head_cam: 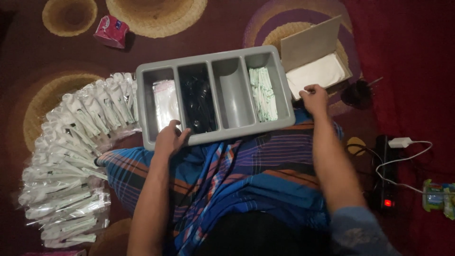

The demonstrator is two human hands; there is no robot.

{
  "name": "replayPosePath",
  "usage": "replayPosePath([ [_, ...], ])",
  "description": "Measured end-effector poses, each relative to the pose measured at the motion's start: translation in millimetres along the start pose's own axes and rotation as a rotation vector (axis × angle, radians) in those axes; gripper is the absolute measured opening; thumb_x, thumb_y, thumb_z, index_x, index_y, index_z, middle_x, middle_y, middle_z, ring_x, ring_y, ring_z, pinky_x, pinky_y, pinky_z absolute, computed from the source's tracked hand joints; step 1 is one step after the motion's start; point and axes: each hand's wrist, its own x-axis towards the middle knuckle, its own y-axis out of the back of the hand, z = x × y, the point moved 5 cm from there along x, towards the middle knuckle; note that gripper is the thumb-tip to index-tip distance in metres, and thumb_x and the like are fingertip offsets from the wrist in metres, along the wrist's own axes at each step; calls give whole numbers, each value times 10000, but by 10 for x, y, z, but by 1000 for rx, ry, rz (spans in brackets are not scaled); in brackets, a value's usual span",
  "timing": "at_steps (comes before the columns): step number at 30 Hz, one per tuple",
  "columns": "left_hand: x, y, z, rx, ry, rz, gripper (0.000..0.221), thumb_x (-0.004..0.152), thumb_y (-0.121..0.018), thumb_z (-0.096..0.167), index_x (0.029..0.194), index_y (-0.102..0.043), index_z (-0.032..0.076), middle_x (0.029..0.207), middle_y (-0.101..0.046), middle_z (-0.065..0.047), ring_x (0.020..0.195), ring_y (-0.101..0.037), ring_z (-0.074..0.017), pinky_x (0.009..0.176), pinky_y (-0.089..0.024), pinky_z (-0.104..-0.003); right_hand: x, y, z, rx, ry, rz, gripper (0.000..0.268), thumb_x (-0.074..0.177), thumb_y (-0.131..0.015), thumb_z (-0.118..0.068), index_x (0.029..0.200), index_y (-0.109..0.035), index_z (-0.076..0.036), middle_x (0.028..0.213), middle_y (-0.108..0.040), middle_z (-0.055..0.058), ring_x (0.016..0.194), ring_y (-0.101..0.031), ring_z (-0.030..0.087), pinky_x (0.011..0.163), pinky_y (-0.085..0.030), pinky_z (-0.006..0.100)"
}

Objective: Wrapping plastic forks and spoons in paper napkins and organizing them into sets.

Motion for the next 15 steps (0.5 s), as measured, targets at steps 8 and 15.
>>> replayPosePath([
  [8, 120, -95, -142, 15, 2, -11, 630, 989, -593, 596, 1399, -532, 122, 1088, -772, -134, 1147, -695, -373, 1020, -523, -539, 83, 223, -240, -327, 135, 41, 322, 866, -854, -383, 1102, -739, -195, 1180, -612, 74, 1193, -554, 362, 1015, -435, 466],
  [15, 84, -63, -92, -12, -13, 29, 582, 988, -645, 535, 1373, -546, 110, 1052, -771, -134, 1116, -702, -376, 989, -524, -541, 133, 43, -259, -293, 21, -47, 391, 872, -847, -378, 1164, -689, -172, 1290, -503, 34, 1316, -409, 318, 1067, -405, 499],
])
